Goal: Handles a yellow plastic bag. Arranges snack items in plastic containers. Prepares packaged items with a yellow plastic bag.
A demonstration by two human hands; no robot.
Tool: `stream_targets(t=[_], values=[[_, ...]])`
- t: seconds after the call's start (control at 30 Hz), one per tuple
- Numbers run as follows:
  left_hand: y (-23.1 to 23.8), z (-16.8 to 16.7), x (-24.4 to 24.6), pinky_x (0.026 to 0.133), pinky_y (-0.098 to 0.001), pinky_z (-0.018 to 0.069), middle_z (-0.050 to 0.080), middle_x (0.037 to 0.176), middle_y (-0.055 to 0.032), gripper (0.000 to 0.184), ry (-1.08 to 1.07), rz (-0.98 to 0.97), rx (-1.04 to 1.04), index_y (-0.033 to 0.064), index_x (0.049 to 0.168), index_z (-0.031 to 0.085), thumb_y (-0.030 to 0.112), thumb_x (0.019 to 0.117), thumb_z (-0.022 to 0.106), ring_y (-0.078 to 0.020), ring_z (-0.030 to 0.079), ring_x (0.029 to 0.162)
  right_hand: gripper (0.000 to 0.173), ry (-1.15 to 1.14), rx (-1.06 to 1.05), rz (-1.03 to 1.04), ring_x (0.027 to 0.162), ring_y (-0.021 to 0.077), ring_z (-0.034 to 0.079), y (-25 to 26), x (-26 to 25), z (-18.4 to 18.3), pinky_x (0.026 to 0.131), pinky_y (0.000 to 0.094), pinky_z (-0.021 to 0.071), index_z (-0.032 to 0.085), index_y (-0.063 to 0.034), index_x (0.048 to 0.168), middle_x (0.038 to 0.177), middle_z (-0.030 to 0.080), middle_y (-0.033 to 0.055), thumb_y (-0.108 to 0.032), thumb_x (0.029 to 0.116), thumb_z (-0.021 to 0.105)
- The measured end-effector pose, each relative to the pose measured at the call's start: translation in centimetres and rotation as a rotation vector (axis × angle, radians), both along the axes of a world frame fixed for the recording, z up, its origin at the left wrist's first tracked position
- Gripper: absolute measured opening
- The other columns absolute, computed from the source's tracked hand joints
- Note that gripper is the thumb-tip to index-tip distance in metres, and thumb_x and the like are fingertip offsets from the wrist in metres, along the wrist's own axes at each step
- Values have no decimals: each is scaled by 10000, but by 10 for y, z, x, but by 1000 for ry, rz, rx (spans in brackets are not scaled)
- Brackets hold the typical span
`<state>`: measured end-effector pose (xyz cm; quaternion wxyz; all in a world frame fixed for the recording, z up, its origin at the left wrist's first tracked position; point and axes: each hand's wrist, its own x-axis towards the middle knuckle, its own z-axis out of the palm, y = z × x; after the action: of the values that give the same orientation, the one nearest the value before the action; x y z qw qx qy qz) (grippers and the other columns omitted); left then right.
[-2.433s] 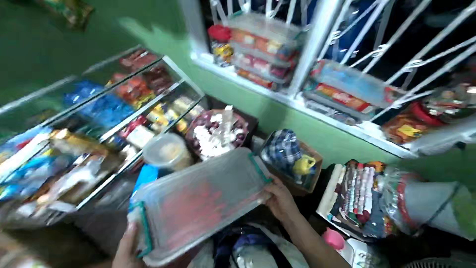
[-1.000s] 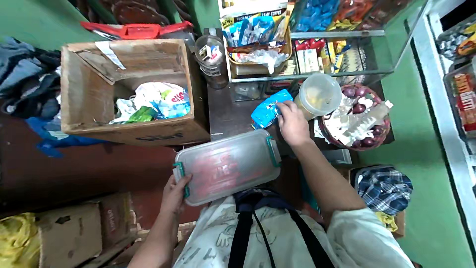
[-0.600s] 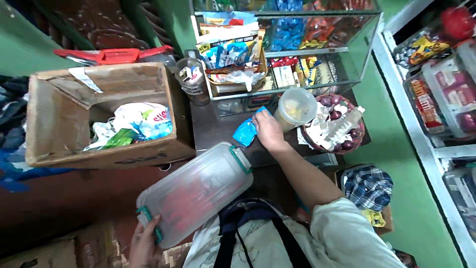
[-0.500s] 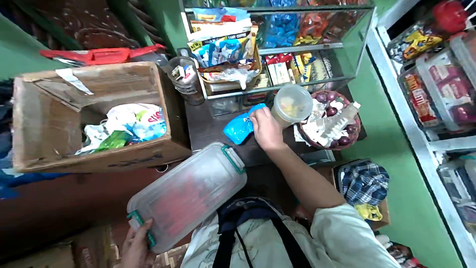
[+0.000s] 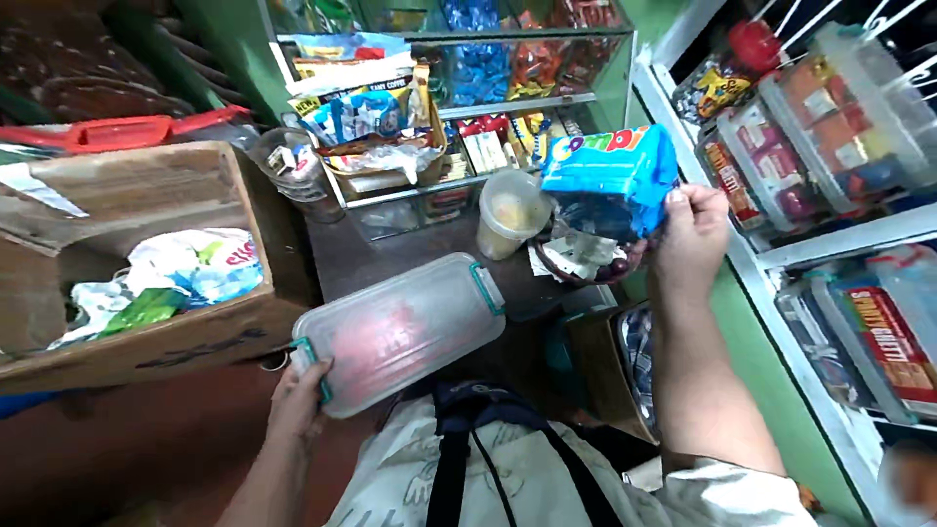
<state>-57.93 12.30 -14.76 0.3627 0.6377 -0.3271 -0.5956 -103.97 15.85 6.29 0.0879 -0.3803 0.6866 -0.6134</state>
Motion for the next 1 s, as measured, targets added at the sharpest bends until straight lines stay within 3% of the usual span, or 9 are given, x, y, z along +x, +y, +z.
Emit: stream_targets(t=[0.27, 0.37, 0.47, 0.6, 0.7, 0.77, 0.83, 0.93, 1.0], values=[[-31, -3, -40, 737, -337, 628, 715, 1006, -73, 362, -9, -102, 10, 35, 1326, 536, 170, 997, 603, -142, 724, 835, 225, -300, 198, -166, 666, 199, 679, -29, -68, -95, 593, 396, 625, 560, -9, 1195, 966, 646, 118, -179, 1054, 520], [-41, 1, -46, 755, -342, 618, 711, 1025, -87, 377, -88, -130, 27, 47, 1355, 534, 180, 1010, 604, -141, 716, 840, 214, -462, 156, -154, 575, 142, 597, -50, -68, -113, 578, 354, 611, 525, 9, 1222, 918, 583, 89, -131, 1064, 485], [-50, 4, -47, 882, -463, 569, 670, 1179, -164, 519, -283, -169, 85, 101, 1447, 488, 302, 997, 653, -236, 687, 984, 211, -582, 116, -98, 567, 150, 597, -70, -71, -132, 587, 351, 615, 505, 29, 1225, 893, 585, 100, -111, 1070, 471], [-60, 14, -51, 943, -594, 527, 657, 1245, -204, 566, -473, -209, 30, 126, 1428, 539, 369, 951, 723, -339, 672, 1077, 314, -621, 221, 80, 810, 207, 722, -81, -75, -120, 723, 370, 645, 469, -10, 1381, 1150, 634, 137, -82, 1075, 457], [-69, 20, -54, 1010, -600, 471, 628, 1282, -243, 549, -547, -237, -88, 52, 1432, 539, 263, 961, 726, -373, 620, 1159, 380, -361, 329, 119, 851, 198, 734, -68, -65, -107, 693, 363, 649, 486, -42, 1433, 1321, 604, 136, -93, 1057, 473], [-74, 18, -53, 1044, -596, 457, 625, 1304, -246, 548, -591, -267, -118, 42, 1445, 534, 267, 976, 706, -373, 612, 1196, 351, -118, 360, 103, 794, 151, 699, -45, -45, -108, 671, 334, 623, 529, -29, 1387, 1273, 617, 138, -148, 1061, 478], [-79, 18, -54, 1048, -615, 449, 635, 1298, -243, 530, -670, -318, -141, 50, 1448, 536, 301, 1001, 667, -384, 618, 1197, 346, 56, 453, 157, 820, 194, 683, -18, -18, -117, 737, 396, 604, 569, 18, 1327, 1157, 656, 172, -185, 1069, 461], [-87, 28, -61, 1085, -660, 412, 619, 1358, -240, 517, -820, -448, -157, 62, 1482, 503, 340, 1051, 569, -420, 585, 1278, 402, 105, 741, 312, 1063, 295, 673, 15, 33, -151, 918, 486, 570, 542, -31, 1412, 1253, 644, 198, -230, 1063, 521], [-93, 33, -66, 1070, -686, 407, 601, 1365, -270, 519, -908, -547, -182, 47, 1497, 470, 351, 1078, 497, -452, 576, 1280, 617, 67, 859, 321, 1214, 368, 612, 23, 66, -178, 994, 550, 531, 388, -94, 1564, 1425, 540, 231, -345, 1037, 588]])
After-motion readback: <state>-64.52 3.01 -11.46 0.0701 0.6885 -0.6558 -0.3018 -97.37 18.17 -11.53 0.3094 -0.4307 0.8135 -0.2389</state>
